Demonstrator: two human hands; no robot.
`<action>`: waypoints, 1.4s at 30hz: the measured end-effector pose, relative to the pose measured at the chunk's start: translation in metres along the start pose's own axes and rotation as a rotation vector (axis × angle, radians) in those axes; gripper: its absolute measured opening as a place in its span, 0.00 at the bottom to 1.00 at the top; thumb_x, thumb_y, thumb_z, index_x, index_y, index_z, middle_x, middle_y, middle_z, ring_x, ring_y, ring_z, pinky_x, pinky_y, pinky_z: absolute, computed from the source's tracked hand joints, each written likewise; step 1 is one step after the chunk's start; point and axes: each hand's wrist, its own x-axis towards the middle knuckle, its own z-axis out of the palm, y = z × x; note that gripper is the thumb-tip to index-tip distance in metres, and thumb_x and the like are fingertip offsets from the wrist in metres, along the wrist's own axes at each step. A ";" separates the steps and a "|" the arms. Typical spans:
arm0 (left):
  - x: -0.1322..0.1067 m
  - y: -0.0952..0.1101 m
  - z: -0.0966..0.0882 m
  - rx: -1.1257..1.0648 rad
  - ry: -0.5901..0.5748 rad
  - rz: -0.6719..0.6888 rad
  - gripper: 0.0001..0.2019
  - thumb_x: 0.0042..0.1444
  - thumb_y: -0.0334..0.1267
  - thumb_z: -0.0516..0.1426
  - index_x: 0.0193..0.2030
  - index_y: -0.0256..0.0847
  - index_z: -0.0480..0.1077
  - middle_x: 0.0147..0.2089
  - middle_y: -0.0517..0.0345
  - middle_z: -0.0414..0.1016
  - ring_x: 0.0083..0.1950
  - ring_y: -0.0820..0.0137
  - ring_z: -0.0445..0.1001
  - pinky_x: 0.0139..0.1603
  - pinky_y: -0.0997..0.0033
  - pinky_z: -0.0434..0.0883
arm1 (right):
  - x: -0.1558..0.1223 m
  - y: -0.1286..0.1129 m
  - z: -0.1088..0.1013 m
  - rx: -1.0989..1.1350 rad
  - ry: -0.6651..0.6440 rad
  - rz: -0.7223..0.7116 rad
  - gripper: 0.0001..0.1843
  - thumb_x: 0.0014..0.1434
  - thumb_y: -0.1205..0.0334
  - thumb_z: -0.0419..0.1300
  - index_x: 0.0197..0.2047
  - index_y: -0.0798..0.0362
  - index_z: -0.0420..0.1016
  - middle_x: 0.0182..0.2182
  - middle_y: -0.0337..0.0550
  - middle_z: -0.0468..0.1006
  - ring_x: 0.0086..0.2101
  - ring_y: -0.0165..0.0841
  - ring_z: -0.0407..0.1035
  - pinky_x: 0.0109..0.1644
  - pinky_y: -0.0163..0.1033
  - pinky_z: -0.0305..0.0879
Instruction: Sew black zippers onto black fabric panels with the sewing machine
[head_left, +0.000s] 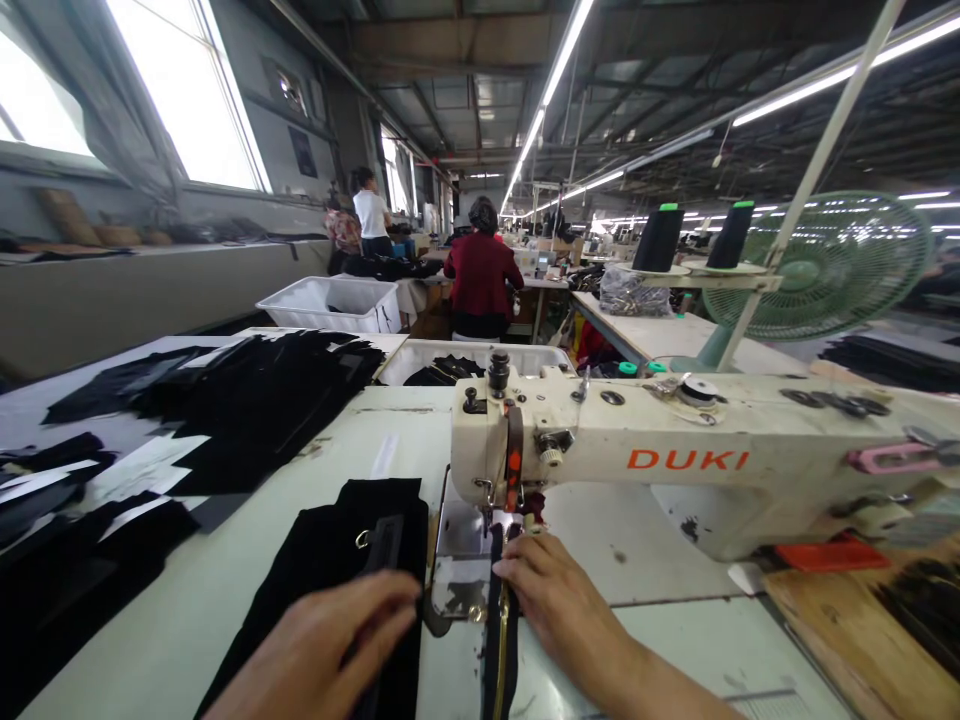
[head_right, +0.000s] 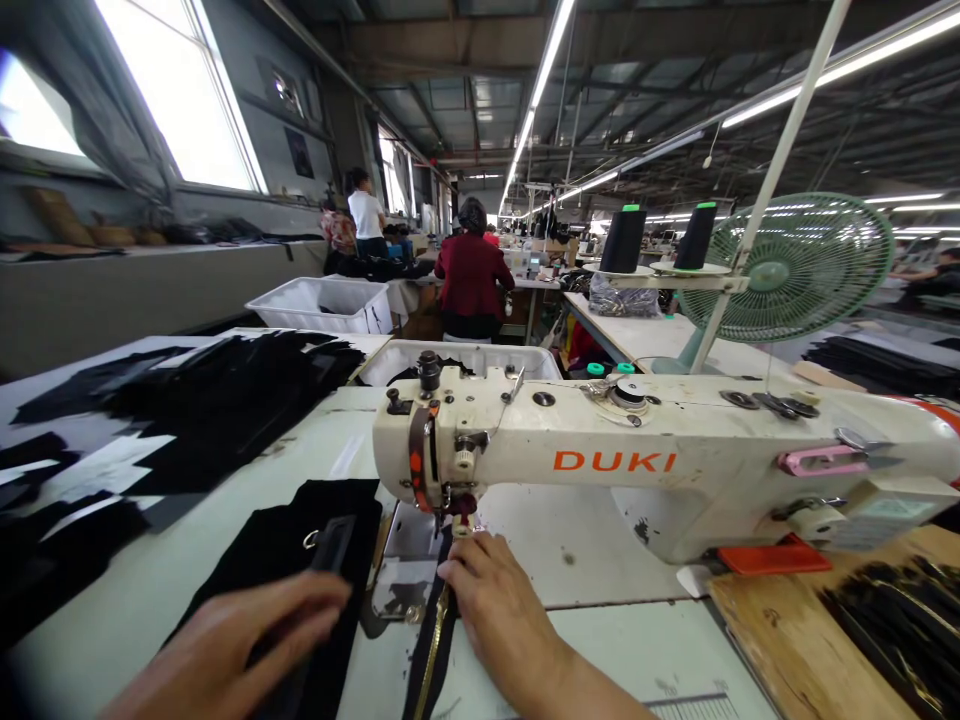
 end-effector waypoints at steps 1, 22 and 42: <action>0.017 -0.007 -0.015 0.213 0.127 0.102 0.17 0.63 0.50 0.55 0.55 0.51 0.74 0.55 0.56 0.76 0.55 0.57 0.73 0.62 0.57 0.64 | 0.000 -0.001 -0.001 -0.012 -0.006 -0.051 0.20 0.63 0.79 0.51 0.51 0.50 0.73 0.48 0.45 0.74 0.49 0.40 0.66 0.55 0.47 0.66; 0.084 -0.007 -0.004 0.393 -0.041 0.277 0.18 0.53 0.37 0.64 0.52 0.47 0.73 0.51 0.55 0.74 0.56 0.54 0.66 0.63 0.48 0.53 | -0.011 -0.008 -0.006 -0.121 -0.028 -0.162 0.13 0.69 0.65 0.55 0.56 0.53 0.72 0.49 0.45 0.75 0.52 0.40 0.68 0.63 0.46 0.63; 0.035 -0.005 0.029 0.699 0.170 0.566 0.21 0.68 0.43 0.55 0.67 0.50 0.61 0.65 0.56 0.67 0.66 0.58 0.63 0.70 0.51 0.55 | -0.021 -0.010 -0.008 -0.173 0.054 -0.191 0.20 0.71 0.53 0.54 0.58 0.57 0.72 0.56 0.51 0.75 0.58 0.40 0.67 0.67 0.45 0.58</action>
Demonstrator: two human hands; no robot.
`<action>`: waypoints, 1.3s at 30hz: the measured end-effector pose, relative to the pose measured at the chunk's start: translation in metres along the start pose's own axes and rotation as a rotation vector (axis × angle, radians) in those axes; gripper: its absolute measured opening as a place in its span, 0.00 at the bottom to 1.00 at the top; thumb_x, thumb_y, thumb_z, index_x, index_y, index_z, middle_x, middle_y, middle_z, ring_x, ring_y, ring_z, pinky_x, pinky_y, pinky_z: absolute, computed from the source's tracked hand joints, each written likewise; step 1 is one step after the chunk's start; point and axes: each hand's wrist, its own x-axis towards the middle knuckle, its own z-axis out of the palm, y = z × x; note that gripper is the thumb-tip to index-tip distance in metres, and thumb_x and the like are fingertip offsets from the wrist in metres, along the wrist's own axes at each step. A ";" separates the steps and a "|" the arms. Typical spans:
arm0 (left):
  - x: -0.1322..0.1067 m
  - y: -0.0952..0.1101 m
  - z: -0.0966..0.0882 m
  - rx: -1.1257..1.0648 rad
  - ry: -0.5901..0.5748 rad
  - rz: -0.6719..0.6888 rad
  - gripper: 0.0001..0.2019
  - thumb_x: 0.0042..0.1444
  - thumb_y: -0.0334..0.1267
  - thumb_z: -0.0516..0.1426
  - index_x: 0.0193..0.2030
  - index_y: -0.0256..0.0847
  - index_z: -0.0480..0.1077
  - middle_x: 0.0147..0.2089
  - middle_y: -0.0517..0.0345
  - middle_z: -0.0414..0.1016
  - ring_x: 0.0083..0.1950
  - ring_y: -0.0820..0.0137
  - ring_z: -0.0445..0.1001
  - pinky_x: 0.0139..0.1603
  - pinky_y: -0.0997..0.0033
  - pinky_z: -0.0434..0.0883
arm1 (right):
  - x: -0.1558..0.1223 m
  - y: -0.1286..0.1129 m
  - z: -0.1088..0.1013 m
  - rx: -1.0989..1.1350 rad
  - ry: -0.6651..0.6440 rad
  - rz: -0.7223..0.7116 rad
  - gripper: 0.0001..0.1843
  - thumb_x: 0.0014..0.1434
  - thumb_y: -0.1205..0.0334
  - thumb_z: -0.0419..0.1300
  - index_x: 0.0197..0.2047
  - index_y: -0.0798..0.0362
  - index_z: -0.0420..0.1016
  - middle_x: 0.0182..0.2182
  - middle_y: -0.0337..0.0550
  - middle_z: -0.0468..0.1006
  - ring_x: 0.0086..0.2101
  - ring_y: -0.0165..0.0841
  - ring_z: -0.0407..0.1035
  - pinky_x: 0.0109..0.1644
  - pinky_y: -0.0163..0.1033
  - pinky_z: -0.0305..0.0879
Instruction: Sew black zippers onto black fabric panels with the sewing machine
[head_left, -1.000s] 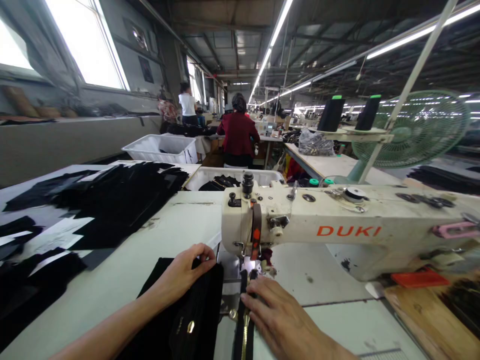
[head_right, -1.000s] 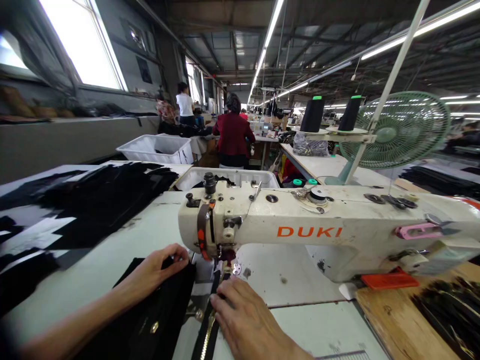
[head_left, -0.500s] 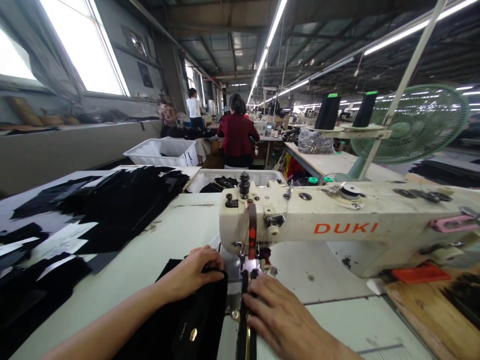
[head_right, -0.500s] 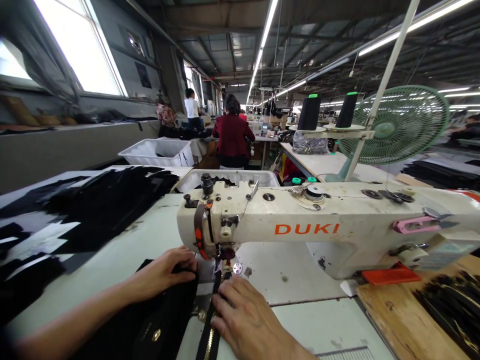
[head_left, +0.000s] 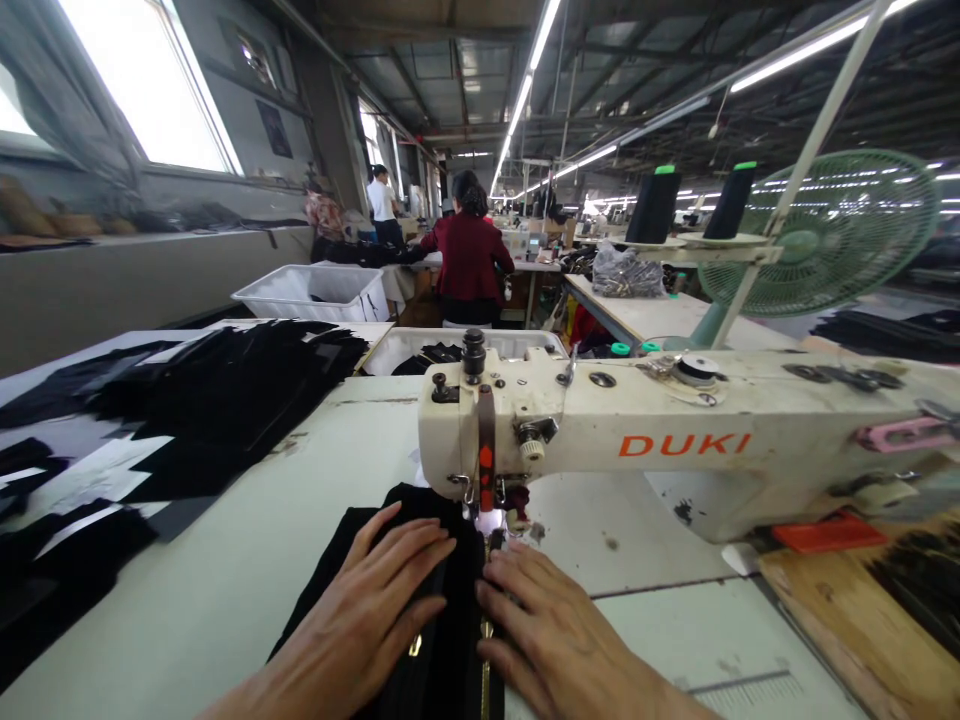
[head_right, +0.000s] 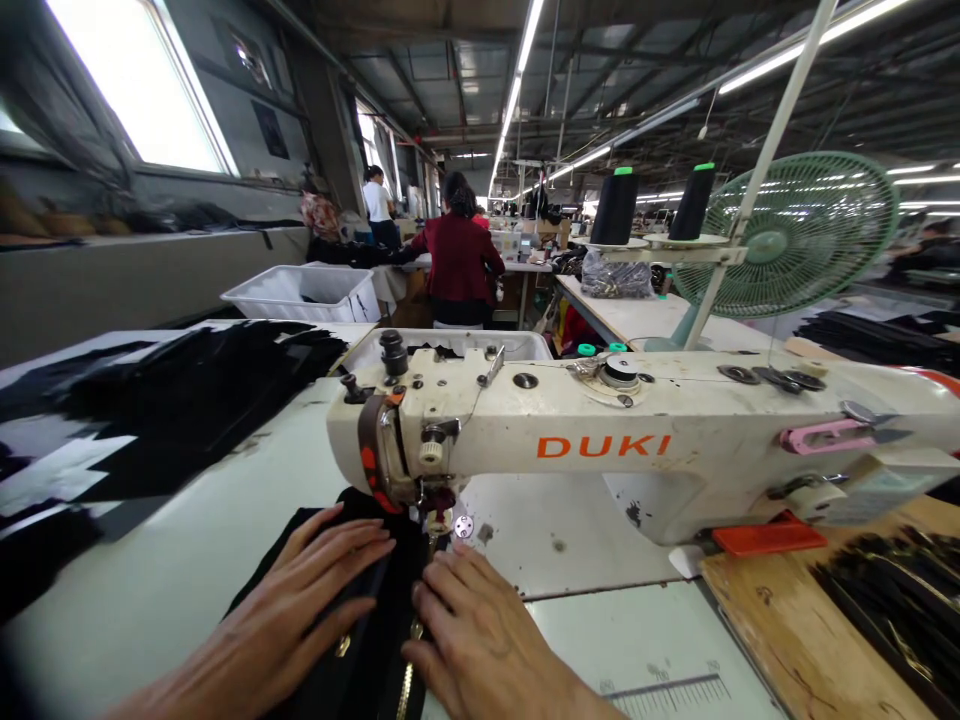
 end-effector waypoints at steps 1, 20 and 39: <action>-0.006 0.004 0.001 0.028 -0.015 0.041 0.25 0.69 0.44 0.54 0.70 0.49 0.56 0.67 0.55 0.65 0.67 0.59 0.63 0.70 0.54 0.57 | 0.000 0.000 0.000 -0.004 0.003 -0.005 0.20 0.71 0.53 0.53 0.58 0.58 0.72 0.56 0.51 0.75 0.58 0.40 0.67 0.67 0.44 0.59; -0.004 0.018 0.025 0.148 -0.010 0.062 0.30 0.67 0.34 0.50 0.74 0.48 0.48 0.70 0.58 0.61 0.67 0.61 0.64 0.65 0.59 0.59 | 0.001 0.002 0.003 -0.075 -0.004 -0.065 0.17 0.71 0.58 0.52 0.55 0.58 0.74 0.55 0.51 0.76 0.57 0.41 0.68 0.66 0.45 0.61; 0.005 0.021 0.023 0.116 -0.102 -0.021 0.28 0.62 0.37 0.53 0.69 0.44 0.59 0.66 0.50 0.67 0.63 0.52 0.67 0.59 0.42 0.62 | 0.007 0.009 -0.005 -0.007 0.009 -0.070 0.15 0.70 0.60 0.54 0.54 0.56 0.74 0.53 0.48 0.77 0.55 0.37 0.70 0.64 0.40 0.63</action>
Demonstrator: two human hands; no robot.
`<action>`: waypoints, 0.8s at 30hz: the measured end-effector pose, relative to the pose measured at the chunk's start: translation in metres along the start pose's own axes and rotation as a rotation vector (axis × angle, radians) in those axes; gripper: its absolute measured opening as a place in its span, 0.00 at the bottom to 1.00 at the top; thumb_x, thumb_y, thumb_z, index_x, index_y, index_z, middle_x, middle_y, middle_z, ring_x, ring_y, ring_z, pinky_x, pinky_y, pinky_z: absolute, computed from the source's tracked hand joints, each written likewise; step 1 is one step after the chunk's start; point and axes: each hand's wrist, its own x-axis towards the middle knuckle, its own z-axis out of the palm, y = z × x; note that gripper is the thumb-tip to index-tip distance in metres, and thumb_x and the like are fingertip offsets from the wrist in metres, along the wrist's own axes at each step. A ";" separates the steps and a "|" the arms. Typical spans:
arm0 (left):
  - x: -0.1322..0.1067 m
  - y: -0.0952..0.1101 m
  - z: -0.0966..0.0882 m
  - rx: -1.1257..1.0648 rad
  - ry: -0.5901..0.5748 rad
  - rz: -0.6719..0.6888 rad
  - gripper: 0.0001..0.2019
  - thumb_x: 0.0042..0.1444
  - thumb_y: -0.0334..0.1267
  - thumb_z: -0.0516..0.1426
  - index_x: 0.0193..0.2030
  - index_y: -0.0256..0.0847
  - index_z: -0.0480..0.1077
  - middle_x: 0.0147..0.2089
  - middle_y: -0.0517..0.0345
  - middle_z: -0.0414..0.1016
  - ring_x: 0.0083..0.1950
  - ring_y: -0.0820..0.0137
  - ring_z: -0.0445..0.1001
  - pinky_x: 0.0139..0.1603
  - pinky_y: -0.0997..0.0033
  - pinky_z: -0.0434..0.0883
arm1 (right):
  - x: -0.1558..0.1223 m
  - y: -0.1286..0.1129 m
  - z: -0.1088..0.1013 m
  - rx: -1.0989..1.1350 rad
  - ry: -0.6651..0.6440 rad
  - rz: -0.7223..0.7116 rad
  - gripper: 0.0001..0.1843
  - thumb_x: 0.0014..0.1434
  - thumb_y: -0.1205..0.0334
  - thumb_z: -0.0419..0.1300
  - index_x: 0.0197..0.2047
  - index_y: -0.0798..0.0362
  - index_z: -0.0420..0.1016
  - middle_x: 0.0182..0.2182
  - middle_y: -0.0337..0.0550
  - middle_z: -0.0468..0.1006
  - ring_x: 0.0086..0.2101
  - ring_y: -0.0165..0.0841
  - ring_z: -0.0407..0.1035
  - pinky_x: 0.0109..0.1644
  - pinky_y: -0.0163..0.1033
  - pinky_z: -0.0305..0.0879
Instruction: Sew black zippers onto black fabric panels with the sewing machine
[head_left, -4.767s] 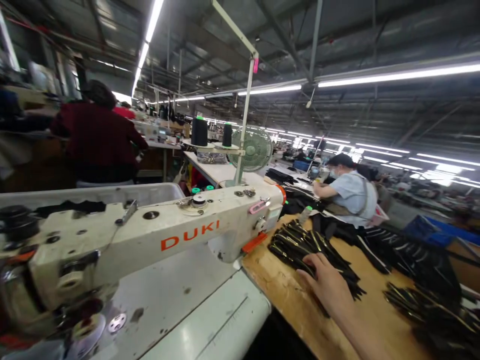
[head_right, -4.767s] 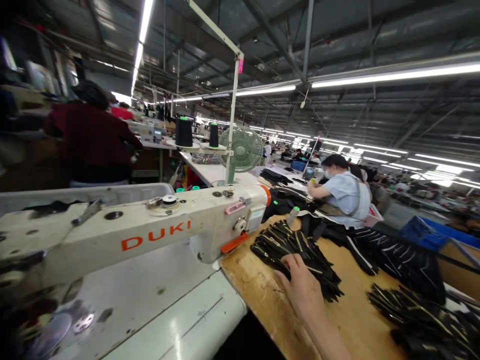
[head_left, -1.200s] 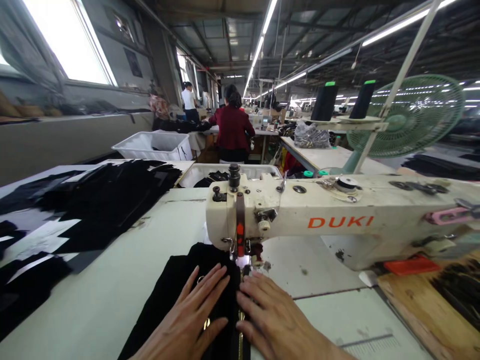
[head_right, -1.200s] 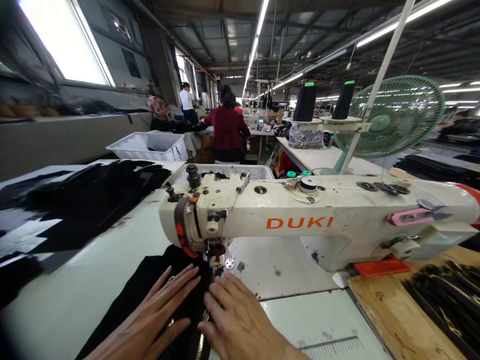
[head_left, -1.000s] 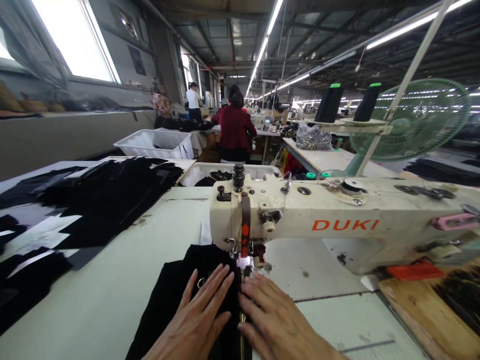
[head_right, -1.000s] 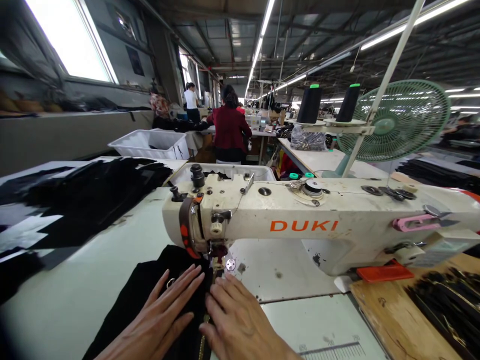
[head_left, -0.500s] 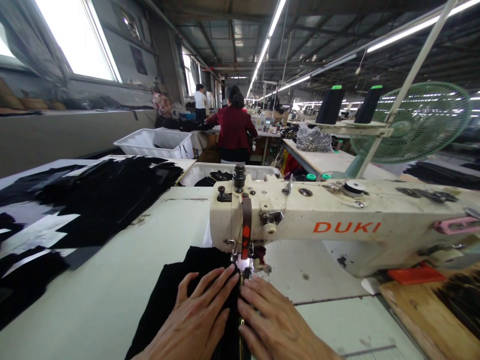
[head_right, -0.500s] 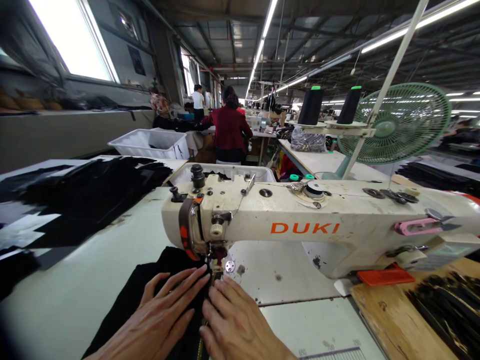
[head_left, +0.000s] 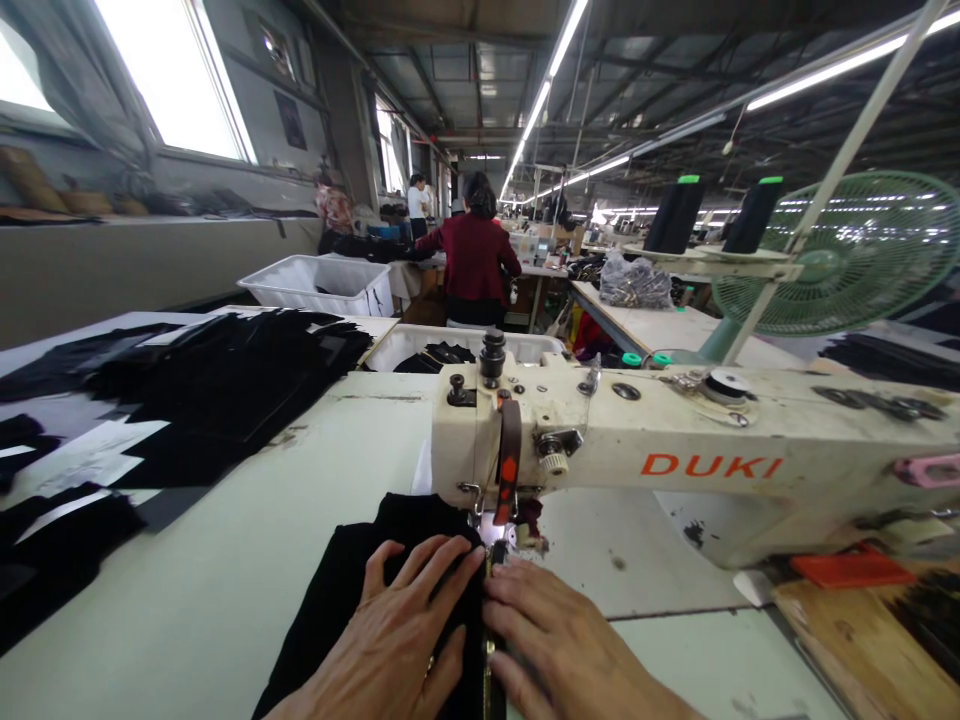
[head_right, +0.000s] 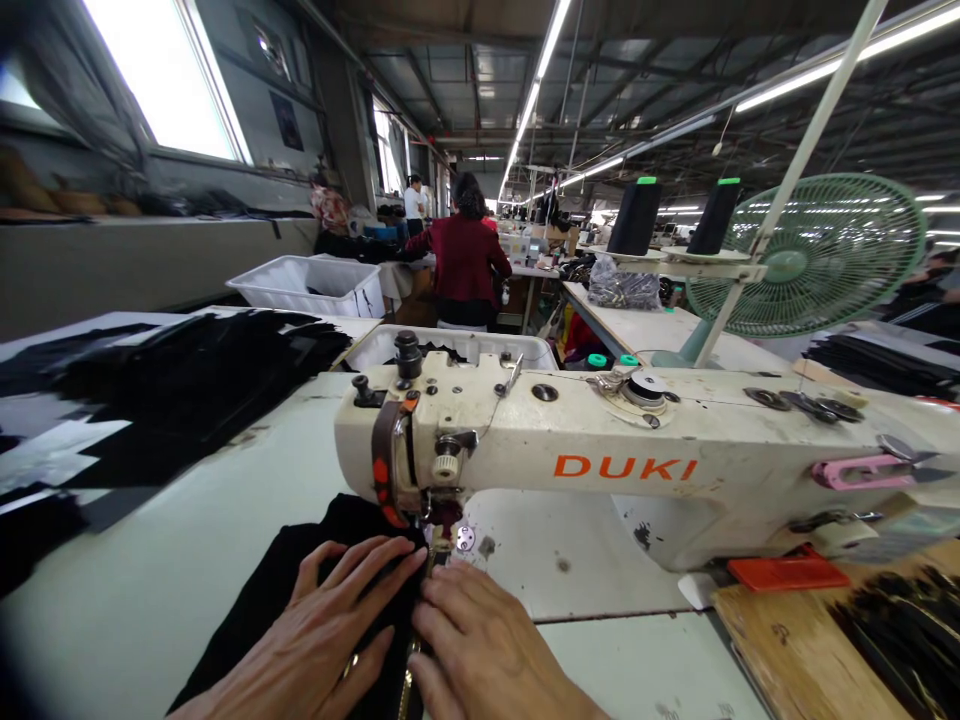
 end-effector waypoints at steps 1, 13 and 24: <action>0.001 0.000 -0.001 0.001 -0.008 -0.002 0.27 0.62 0.37 0.53 0.69 0.43 0.60 0.66 0.50 0.67 0.63 0.51 0.67 0.58 0.41 0.63 | 0.001 0.002 0.000 0.013 0.021 0.052 0.15 0.69 0.62 0.53 0.55 0.55 0.74 0.53 0.47 0.77 0.54 0.37 0.71 0.63 0.41 0.64; 0.002 0.001 0.000 0.129 0.133 0.047 0.29 0.58 0.38 0.56 0.67 0.40 0.62 0.65 0.50 0.69 0.62 0.54 0.69 0.57 0.50 0.63 | 0.006 0.016 0.026 -0.119 0.057 0.064 0.19 0.71 0.62 0.52 0.61 0.56 0.69 0.56 0.47 0.75 0.55 0.41 0.69 0.66 0.48 0.60; 0.009 0.002 -0.007 0.173 0.197 0.084 0.29 0.57 0.32 0.55 0.66 0.38 0.61 0.64 0.52 0.70 0.62 0.60 0.70 0.62 0.55 0.64 | 0.009 0.022 0.040 -0.203 0.087 0.091 0.19 0.70 0.61 0.55 0.61 0.59 0.69 0.53 0.51 0.77 0.52 0.46 0.71 0.58 0.50 0.70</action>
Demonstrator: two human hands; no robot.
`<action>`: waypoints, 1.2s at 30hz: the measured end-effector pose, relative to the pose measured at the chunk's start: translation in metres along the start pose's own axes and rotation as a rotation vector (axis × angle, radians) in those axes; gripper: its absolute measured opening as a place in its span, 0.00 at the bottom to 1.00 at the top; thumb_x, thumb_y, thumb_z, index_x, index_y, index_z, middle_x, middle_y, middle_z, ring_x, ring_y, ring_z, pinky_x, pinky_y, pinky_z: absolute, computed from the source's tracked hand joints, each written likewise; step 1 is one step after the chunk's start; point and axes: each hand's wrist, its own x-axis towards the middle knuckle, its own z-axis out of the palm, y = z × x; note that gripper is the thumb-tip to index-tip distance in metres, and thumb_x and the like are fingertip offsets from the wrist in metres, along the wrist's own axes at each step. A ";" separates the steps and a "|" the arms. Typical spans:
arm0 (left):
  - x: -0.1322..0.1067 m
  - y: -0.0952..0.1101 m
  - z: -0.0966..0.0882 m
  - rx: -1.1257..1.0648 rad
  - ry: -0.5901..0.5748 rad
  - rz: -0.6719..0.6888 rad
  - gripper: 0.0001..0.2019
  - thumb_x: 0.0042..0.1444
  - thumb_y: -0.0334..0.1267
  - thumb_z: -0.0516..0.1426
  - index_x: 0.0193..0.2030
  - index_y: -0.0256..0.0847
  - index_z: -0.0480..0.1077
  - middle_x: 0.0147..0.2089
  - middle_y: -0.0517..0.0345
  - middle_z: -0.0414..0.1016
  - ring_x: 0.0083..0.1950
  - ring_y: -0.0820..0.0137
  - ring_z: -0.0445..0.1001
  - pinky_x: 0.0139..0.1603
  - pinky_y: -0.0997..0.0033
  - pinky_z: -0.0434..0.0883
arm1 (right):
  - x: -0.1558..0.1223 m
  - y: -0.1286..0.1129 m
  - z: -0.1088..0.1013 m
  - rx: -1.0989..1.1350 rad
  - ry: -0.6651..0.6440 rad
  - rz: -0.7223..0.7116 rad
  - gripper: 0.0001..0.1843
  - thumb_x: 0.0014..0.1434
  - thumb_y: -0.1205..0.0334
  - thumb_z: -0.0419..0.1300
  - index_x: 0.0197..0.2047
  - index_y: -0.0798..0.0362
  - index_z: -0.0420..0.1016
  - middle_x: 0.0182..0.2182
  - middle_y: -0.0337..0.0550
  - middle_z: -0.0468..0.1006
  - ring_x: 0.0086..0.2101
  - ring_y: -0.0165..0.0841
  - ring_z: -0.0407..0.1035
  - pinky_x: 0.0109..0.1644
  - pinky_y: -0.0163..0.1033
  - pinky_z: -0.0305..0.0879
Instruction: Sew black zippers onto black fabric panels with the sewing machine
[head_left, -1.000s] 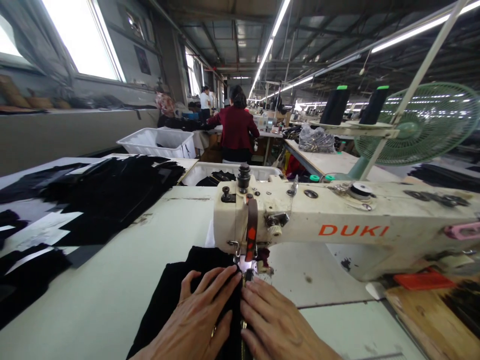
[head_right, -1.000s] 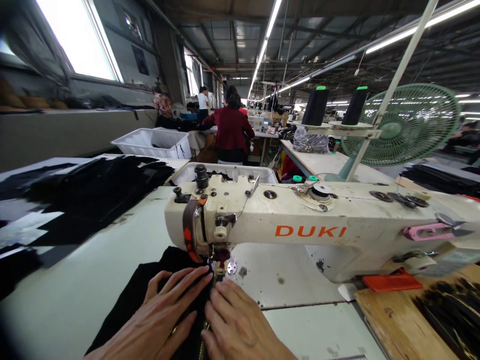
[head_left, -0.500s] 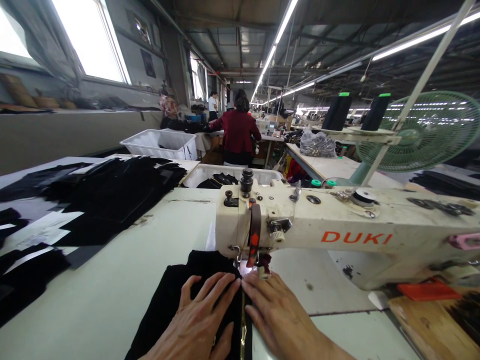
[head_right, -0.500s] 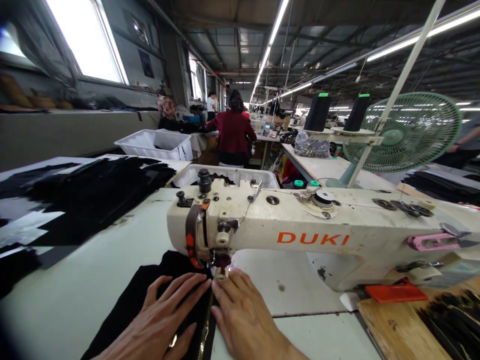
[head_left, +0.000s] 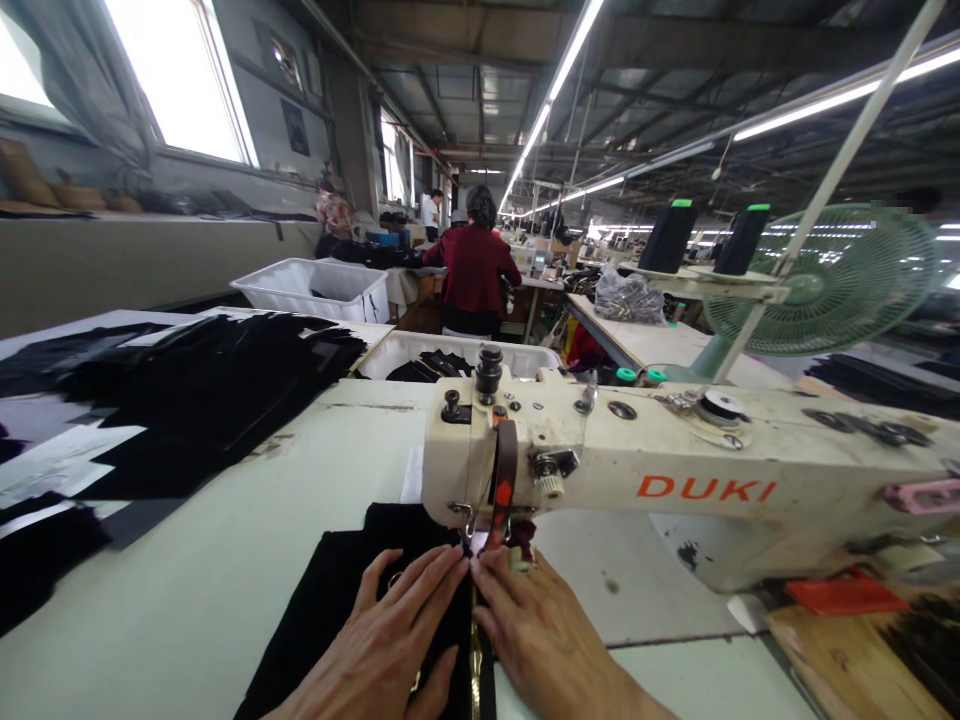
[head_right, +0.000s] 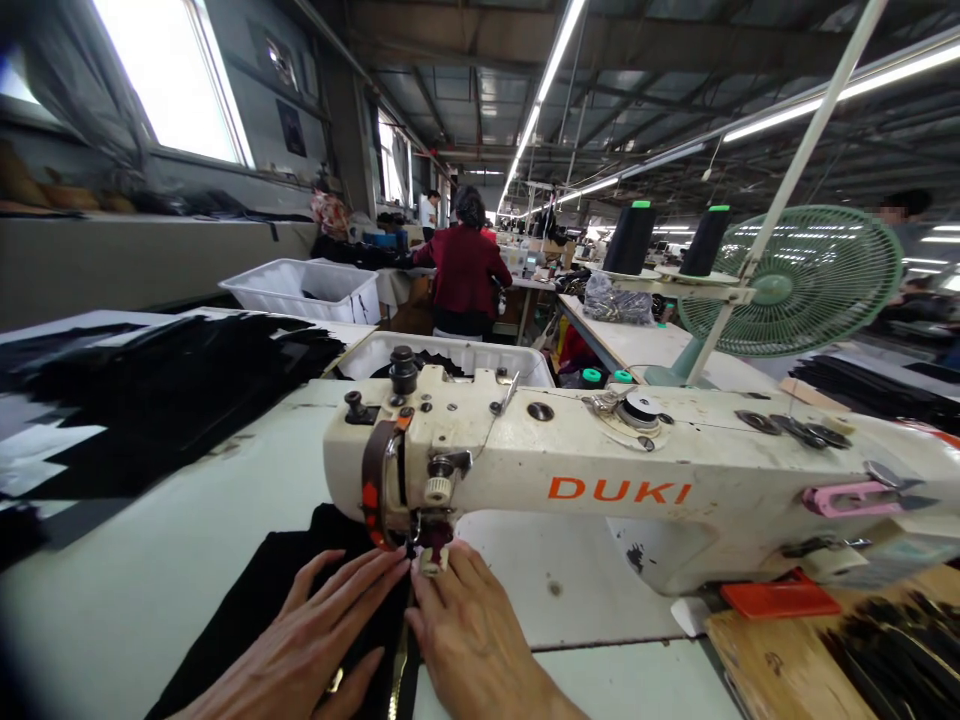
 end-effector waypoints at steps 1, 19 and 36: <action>0.000 0.000 0.000 0.013 0.004 0.008 0.28 0.57 0.32 0.55 0.66 0.37 0.62 0.64 0.52 0.70 0.62 0.60 0.69 0.62 0.55 0.65 | 0.000 0.000 0.000 -0.006 -0.012 0.001 0.20 0.70 0.61 0.54 0.61 0.59 0.69 0.53 0.51 0.77 0.52 0.46 0.72 0.57 0.50 0.71; -0.002 -0.009 0.009 -0.162 -0.141 -0.042 0.30 0.63 0.33 0.53 0.71 0.44 0.53 0.67 0.53 0.66 0.65 0.58 0.66 0.64 0.46 0.61 | 0.007 -0.002 -0.004 0.000 -0.007 0.004 0.20 0.64 0.69 0.59 0.60 0.61 0.70 0.52 0.51 0.77 0.50 0.45 0.73 0.56 0.50 0.73; -0.005 -0.012 0.007 -0.161 -0.193 -0.027 0.28 0.68 0.37 0.51 0.73 0.43 0.50 0.71 0.52 0.59 0.70 0.58 0.59 0.71 0.41 0.49 | -0.001 0.006 -0.007 0.028 -0.137 -0.039 0.29 0.61 0.77 0.52 0.66 0.58 0.63 0.61 0.51 0.69 0.61 0.41 0.63 0.64 0.48 0.64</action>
